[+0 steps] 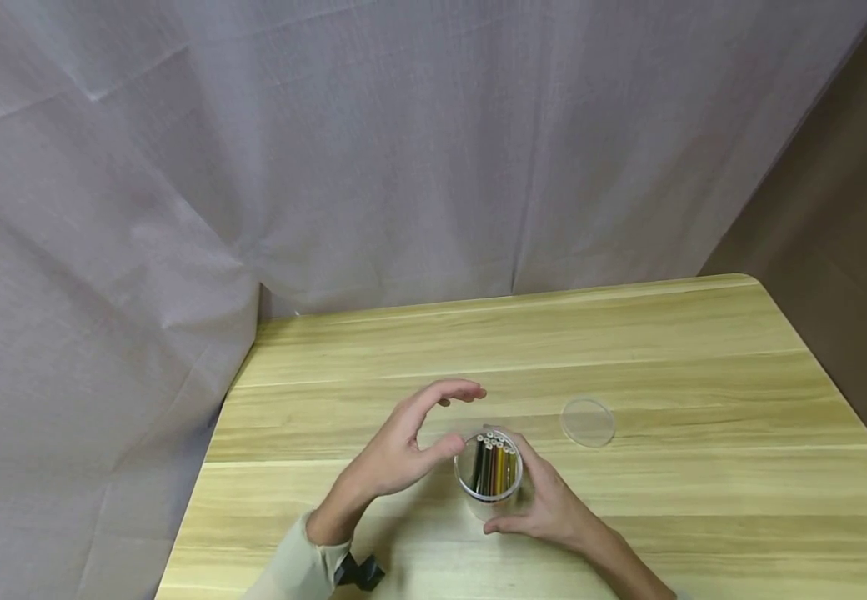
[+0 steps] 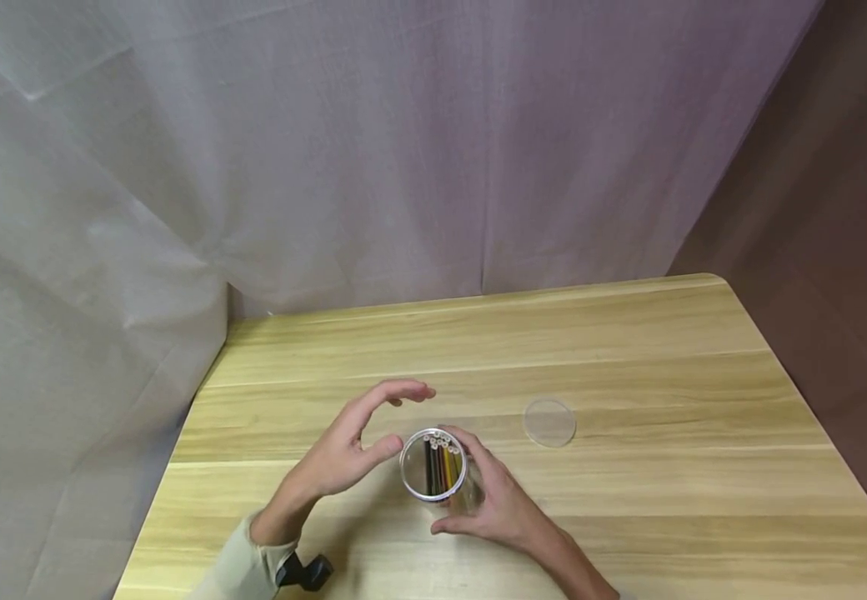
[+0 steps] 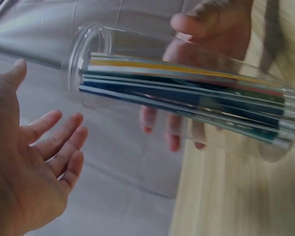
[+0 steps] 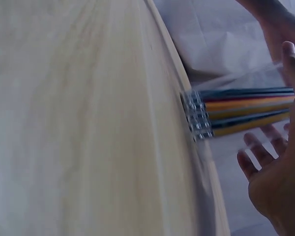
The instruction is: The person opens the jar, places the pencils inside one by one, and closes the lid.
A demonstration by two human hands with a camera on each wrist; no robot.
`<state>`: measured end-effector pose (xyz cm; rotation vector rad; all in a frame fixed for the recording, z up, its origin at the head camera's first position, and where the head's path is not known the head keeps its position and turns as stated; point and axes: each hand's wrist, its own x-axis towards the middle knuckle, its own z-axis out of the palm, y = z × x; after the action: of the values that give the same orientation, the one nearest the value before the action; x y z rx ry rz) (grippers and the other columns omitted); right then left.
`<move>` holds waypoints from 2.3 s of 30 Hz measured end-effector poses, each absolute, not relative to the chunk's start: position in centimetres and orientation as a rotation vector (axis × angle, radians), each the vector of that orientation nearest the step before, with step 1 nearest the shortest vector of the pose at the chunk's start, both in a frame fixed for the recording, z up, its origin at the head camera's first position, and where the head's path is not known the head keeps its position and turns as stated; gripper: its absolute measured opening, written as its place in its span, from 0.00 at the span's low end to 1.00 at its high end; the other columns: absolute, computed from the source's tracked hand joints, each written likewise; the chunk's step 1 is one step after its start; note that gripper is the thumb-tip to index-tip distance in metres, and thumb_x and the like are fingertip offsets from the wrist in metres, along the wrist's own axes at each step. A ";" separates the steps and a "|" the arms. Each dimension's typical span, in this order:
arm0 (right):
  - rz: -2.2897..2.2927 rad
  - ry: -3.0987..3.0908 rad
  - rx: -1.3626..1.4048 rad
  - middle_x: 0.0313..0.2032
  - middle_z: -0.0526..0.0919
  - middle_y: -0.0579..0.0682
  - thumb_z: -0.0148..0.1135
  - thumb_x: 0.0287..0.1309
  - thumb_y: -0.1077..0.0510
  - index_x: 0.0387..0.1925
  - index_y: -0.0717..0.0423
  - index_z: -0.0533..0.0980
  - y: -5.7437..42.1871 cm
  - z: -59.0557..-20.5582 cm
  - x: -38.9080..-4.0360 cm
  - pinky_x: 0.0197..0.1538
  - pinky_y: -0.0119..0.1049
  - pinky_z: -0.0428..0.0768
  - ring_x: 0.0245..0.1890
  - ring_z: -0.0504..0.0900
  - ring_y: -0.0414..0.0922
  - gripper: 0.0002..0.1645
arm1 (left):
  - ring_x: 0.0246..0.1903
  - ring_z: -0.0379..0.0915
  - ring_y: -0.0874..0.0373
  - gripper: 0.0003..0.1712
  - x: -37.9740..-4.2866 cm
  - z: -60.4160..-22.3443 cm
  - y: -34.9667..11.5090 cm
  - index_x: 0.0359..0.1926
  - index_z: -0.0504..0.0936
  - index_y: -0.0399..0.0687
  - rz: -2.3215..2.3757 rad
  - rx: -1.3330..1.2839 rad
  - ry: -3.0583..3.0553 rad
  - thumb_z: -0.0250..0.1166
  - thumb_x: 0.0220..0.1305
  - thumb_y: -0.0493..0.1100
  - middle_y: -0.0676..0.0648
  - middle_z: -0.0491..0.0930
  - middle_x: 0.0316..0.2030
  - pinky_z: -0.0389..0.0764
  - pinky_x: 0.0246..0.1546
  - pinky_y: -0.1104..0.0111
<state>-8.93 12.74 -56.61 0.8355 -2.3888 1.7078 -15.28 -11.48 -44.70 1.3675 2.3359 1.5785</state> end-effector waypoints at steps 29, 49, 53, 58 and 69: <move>0.992 -2.608 0.482 0.65 0.77 0.62 0.89 0.42 0.53 0.69 0.61 0.73 24.5 -55.8 -13.3 0.59 0.73 0.69 0.62 0.76 0.64 0.53 | 0.72 0.68 0.52 0.63 -9.8 -54.0 -10.8 0.81 0.59 0.61 1.682 0.908 2.258 0.87 0.50 0.42 0.55 0.72 0.72 0.60 0.75 0.45; 0.937 -2.669 0.497 0.60 0.80 0.63 0.88 0.42 0.58 0.67 0.62 0.73 25.0 -57.2 -13.9 0.55 0.66 0.71 0.59 0.78 0.67 0.51 | 0.69 0.71 0.53 0.52 -9.4 -55.3 -10.2 0.76 0.66 0.63 1.698 0.845 2.320 0.85 0.54 0.46 0.56 0.76 0.69 0.65 0.74 0.51; 0.948 -2.664 0.497 0.59 0.81 0.64 0.88 0.42 0.60 0.67 0.63 0.73 25.0 -57.2 -13.8 0.55 0.67 0.71 0.58 0.78 0.66 0.49 | 0.69 0.71 0.53 0.52 -9.5 -55.4 -10.2 0.76 0.67 0.63 1.702 0.862 2.326 0.85 0.54 0.46 0.55 0.76 0.69 0.66 0.74 0.51; 0.960 -2.673 0.485 0.60 0.80 0.63 0.87 0.44 0.60 0.67 0.63 0.73 25.1 -57.0 -13.7 0.55 0.67 0.74 0.58 0.78 0.65 0.48 | 0.70 0.71 0.52 0.52 -9.6 -55.6 -10.2 0.76 0.67 0.63 1.707 0.872 2.325 0.85 0.54 0.46 0.55 0.75 0.70 0.65 0.74 0.50; 0.974 -2.612 0.577 0.61 0.80 0.63 0.87 0.43 0.64 0.67 0.63 0.73 24.8 -54.3 -13.9 0.47 0.61 0.85 0.54 0.83 0.62 0.48 | 0.70 0.70 0.52 0.52 -9.6 -55.6 -10.2 0.76 0.67 0.65 1.726 0.847 2.292 0.85 0.53 0.45 0.57 0.75 0.70 0.63 0.75 0.50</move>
<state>-13.86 24.76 -54.32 0.5766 -2.6118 0.9738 -9.63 -10.23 -55.55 0.8472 2.2924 1.7256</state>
